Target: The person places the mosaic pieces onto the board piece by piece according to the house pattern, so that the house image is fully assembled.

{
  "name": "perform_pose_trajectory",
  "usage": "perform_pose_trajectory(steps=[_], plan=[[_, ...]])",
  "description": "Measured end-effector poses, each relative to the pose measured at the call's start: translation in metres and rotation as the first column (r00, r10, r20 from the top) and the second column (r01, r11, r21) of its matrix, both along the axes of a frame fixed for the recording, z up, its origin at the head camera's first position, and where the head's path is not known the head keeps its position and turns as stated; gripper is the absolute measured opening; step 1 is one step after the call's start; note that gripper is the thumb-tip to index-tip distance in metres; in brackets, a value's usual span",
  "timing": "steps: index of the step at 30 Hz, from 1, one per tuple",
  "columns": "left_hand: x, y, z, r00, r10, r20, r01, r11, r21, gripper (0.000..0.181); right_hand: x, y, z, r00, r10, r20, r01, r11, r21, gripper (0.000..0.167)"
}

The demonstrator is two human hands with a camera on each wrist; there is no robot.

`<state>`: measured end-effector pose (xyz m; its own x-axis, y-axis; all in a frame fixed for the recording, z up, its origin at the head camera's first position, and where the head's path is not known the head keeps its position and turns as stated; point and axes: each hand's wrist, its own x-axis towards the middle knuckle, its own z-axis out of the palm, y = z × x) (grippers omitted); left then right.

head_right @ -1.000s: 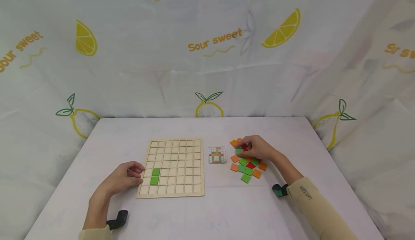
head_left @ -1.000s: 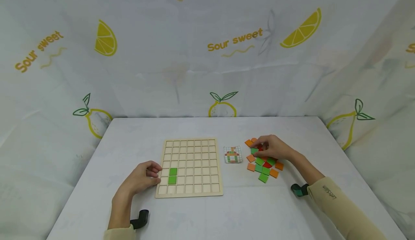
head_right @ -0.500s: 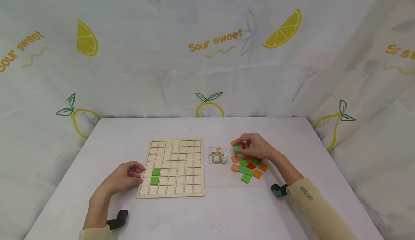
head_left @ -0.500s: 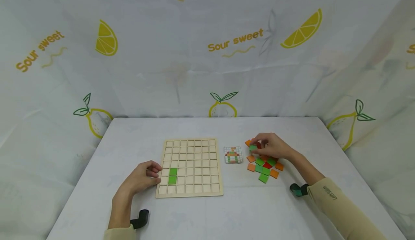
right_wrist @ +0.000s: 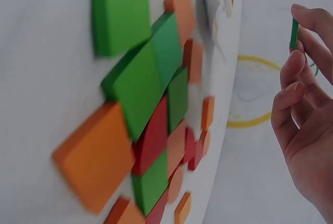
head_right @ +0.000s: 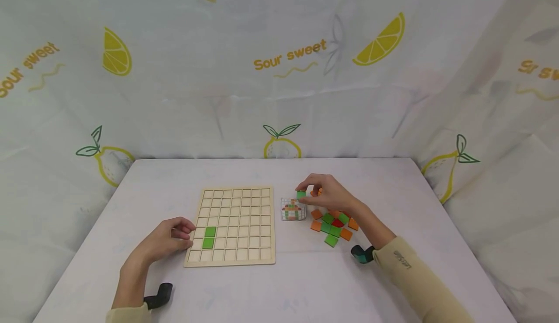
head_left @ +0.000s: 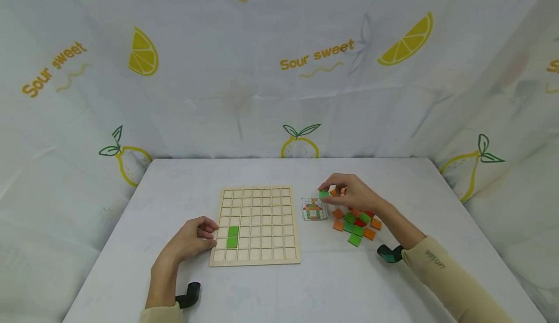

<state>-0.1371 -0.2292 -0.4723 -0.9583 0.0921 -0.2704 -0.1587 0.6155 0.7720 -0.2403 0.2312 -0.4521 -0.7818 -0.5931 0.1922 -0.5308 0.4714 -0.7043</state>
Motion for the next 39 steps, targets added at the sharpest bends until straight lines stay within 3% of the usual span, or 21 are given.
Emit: perform_pose_trajectory(steps=[18, 27, 39], plan=[[-0.002, 0.0, -0.002, 1.0, 0.022, 0.016, -0.022, 1.0, -0.006, 0.032, 0.013, -0.077, 0.012, 0.989, 0.143, 0.031, -0.14, 0.986, -0.087, 0.023], [0.0, 0.0, -0.001, 1.0, 0.008, 0.005, -0.008, 1.0, -0.005, 0.034, 0.015, -0.117, 0.012, 0.98, 0.178, 0.084, -0.175, 0.984, -0.042, 0.027], [0.0, -0.001, -0.001, 1.0, 0.003, 0.002, -0.003, 1.0, -0.007, 0.033, 0.026, -0.164, 0.001, 0.963, 0.264, 0.059, -0.266, 0.964, 0.027, 0.027]])
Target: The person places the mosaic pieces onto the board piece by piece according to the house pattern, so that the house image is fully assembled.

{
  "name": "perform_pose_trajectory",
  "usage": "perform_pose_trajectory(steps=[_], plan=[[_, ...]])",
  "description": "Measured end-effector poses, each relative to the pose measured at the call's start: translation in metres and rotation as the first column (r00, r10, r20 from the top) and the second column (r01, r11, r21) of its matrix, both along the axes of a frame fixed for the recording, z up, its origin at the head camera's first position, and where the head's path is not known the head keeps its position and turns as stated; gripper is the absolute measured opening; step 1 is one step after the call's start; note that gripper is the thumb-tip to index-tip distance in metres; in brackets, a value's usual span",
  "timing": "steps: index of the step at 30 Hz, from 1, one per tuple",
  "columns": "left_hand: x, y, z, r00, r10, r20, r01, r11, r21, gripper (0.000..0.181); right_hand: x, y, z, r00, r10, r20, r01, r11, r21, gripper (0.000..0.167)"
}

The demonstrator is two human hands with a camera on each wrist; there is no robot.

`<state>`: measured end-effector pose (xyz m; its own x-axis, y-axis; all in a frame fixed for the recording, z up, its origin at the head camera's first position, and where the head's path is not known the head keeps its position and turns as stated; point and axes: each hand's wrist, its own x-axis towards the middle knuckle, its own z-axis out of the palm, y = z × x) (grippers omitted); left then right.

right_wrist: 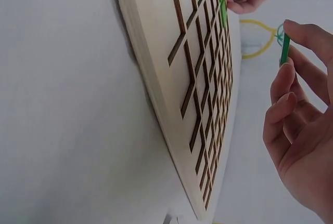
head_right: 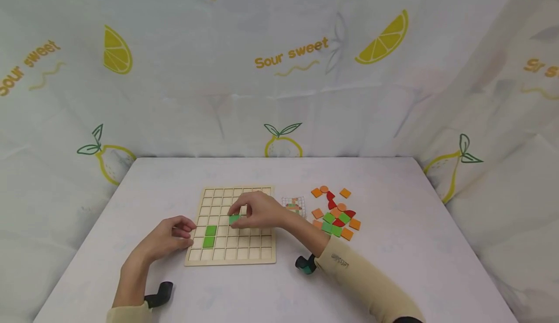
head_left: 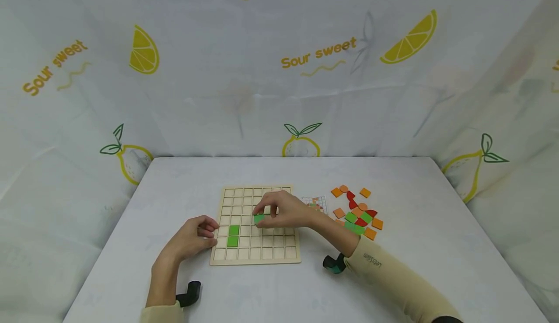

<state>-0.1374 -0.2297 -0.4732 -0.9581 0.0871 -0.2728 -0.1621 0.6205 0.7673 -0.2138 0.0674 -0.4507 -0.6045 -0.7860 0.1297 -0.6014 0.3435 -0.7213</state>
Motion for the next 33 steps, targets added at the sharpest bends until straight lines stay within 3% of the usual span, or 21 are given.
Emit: perform_pose_trajectory(steps=[15, 22, 33], plan=[[0.0, -0.003, 0.0, 1.0, -0.026, -0.005, 0.026, 1.0, 0.008, 0.032, 0.024, -0.058, -0.005, 0.997, 0.072, 0.012, -0.073, 0.98, 0.184, 0.024], [0.0, -0.003, -0.001, 1.0, -0.025, -0.005, 0.025, 1.0, 0.012, 0.033, 0.031, -0.071, -0.014, 0.995, 0.103, -0.016, -0.095, 0.96, 0.264, 0.022], [0.001, -0.004, -0.002, 1.0, -0.025, -0.004, 0.025, 1.0, 0.016, 0.032, 0.037, -0.078, -0.014, 0.992, 0.112, -0.051, -0.092, 0.949, 0.301, 0.022]])
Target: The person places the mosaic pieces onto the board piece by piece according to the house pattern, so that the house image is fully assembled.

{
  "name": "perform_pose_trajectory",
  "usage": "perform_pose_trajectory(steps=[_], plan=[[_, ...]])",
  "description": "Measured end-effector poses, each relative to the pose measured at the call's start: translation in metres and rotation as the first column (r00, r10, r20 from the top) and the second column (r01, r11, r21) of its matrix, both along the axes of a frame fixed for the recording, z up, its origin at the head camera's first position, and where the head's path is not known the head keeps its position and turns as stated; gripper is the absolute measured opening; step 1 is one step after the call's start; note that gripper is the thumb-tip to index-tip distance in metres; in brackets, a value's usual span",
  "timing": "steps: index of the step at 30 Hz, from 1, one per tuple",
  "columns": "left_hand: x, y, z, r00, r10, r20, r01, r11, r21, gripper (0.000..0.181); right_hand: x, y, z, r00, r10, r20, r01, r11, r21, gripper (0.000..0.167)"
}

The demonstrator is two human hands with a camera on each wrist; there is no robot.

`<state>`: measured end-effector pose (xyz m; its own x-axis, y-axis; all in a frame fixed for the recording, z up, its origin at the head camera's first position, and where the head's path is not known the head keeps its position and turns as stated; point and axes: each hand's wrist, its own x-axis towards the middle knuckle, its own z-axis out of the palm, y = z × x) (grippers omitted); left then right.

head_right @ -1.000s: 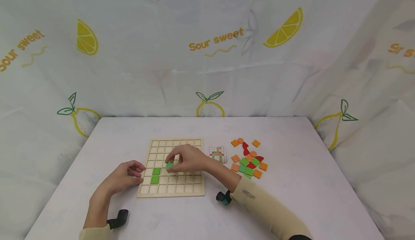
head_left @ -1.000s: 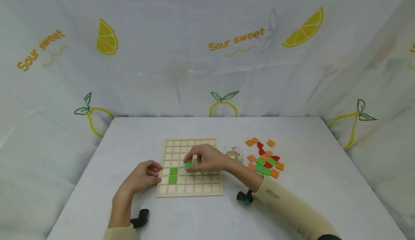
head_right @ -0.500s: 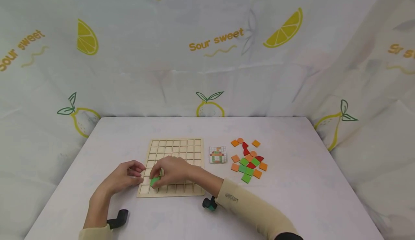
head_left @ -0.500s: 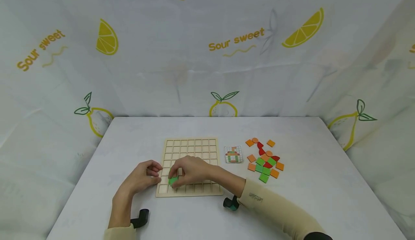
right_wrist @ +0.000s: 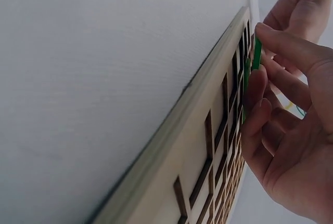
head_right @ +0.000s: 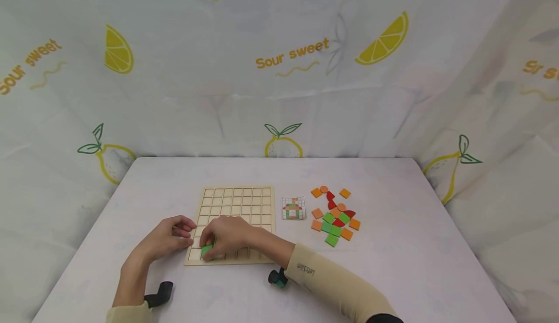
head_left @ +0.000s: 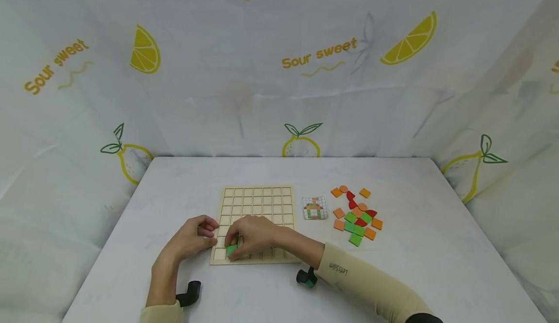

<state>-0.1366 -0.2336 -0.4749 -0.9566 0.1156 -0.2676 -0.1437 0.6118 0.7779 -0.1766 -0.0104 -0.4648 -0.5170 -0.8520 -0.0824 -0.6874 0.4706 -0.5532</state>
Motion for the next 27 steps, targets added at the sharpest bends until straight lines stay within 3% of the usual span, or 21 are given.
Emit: perform_pose_trajectory(steps=[27], plan=[[0.0, 0.003, 0.002, 1.0, 0.016, 0.003, -0.016, 1.0, -0.012, 0.033, -0.001, 0.011, 0.004, 0.998, -0.009, 0.065, 0.011, 0.999, -0.035, 0.016]])
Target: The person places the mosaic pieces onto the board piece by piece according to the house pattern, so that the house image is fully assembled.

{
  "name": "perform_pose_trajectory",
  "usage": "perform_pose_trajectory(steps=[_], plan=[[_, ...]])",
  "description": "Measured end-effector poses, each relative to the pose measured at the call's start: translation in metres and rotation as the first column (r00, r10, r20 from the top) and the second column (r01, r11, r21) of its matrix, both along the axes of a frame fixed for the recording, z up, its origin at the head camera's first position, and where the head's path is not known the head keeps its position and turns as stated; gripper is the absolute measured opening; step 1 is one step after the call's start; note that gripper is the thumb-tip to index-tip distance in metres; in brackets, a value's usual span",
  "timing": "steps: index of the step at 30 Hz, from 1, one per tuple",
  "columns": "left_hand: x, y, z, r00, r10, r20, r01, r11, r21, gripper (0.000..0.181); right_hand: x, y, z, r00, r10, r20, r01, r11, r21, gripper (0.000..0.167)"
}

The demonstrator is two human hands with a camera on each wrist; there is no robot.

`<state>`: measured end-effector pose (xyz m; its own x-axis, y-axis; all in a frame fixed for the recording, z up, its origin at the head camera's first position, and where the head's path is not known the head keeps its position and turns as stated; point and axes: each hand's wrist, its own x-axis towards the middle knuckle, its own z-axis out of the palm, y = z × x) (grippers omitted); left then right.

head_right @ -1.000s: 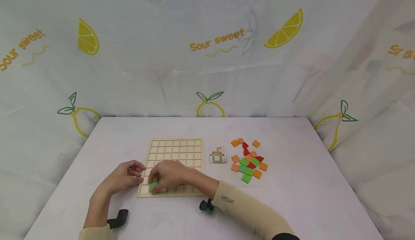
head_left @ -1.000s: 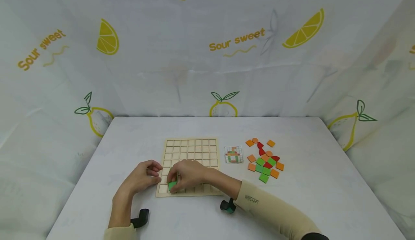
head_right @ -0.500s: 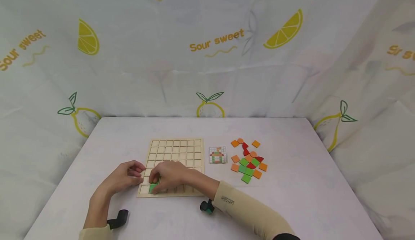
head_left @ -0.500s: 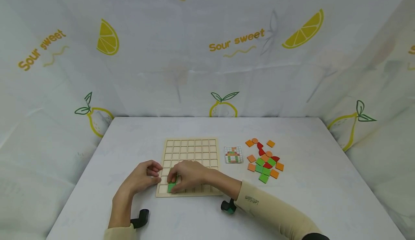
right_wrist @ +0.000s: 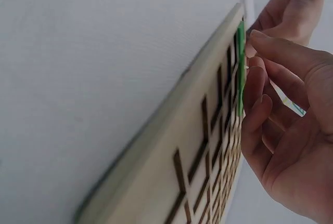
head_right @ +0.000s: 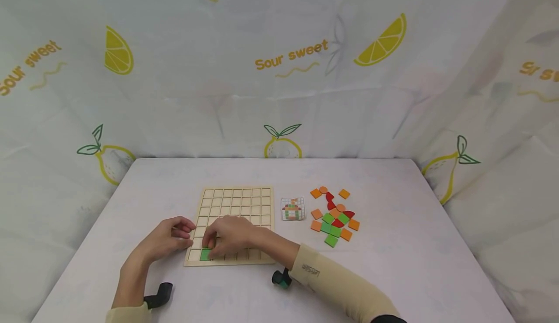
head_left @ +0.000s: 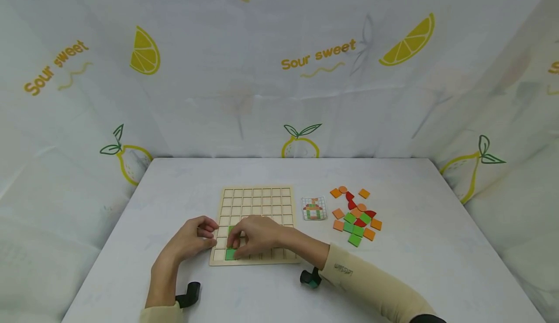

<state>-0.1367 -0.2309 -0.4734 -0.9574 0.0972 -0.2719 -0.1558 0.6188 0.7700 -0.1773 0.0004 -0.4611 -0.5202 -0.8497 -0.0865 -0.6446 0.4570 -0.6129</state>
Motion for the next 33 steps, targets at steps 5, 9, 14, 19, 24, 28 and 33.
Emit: perform_pose_trajectory(steps=[5, 9, 14, 19, 24, 28, 33], plan=[[-0.001, 0.001, -0.001, 1.0, 0.018, 0.014, -0.018, 1.0, -0.01, 0.032, -0.006, 0.014, 0.011, 0.998, -0.025, 0.051, 0.027, 0.998, -0.051, 0.02], [-0.001, 0.001, -0.002, 1.0, 0.025, 0.012, -0.025, 1.0, -0.017, 0.032, -0.011, 0.03, 0.018, 0.994, -0.058, 0.087, 0.066, 0.994, -0.091, 0.021], [-0.001, 0.001, -0.003, 1.0, 0.026, 0.008, -0.026, 0.999, -0.024, 0.032, -0.018, 0.057, 0.023, 0.989, -0.105, 0.1, 0.117, 0.985, -0.126, 0.023], [-0.001, 0.001, -0.004, 1.0, 0.022, 0.006, -0.022, 1.0, -0.018, 0.033, -0.025, 0.089, 0.028, 0.98, -0.162, 0.117, 0.179, 0.973, -0.149, 0.023], [-0.002, 0.0, -0.004, 1.0, 0.017, 0.004, -0.017, 1.0, -0.007, 0.033, -0.03, 0.124, 0.033, 0.961, -0.248, 0.122, 0.264, 0.955, -0.136, 0.021], [-0.001, 0.0, -0.003, 1.0, 0.013, 0.005, -0.013, 1.0, -0.016, 0.033, -0.031, 0.152, 0.037, 0.939, -0.311, 0.147, 0.331, 0.933, -0.142, 0.021], [-0.001, 0.0, -0.003, 1.0, 0.015, 0.009, -0.015, 1.0, -0.013, 0.033, -0.031, 0.185, 0.036, 0.913, -0.384, 0.135, 0.402, 0.904, -0.149, 0.025]])
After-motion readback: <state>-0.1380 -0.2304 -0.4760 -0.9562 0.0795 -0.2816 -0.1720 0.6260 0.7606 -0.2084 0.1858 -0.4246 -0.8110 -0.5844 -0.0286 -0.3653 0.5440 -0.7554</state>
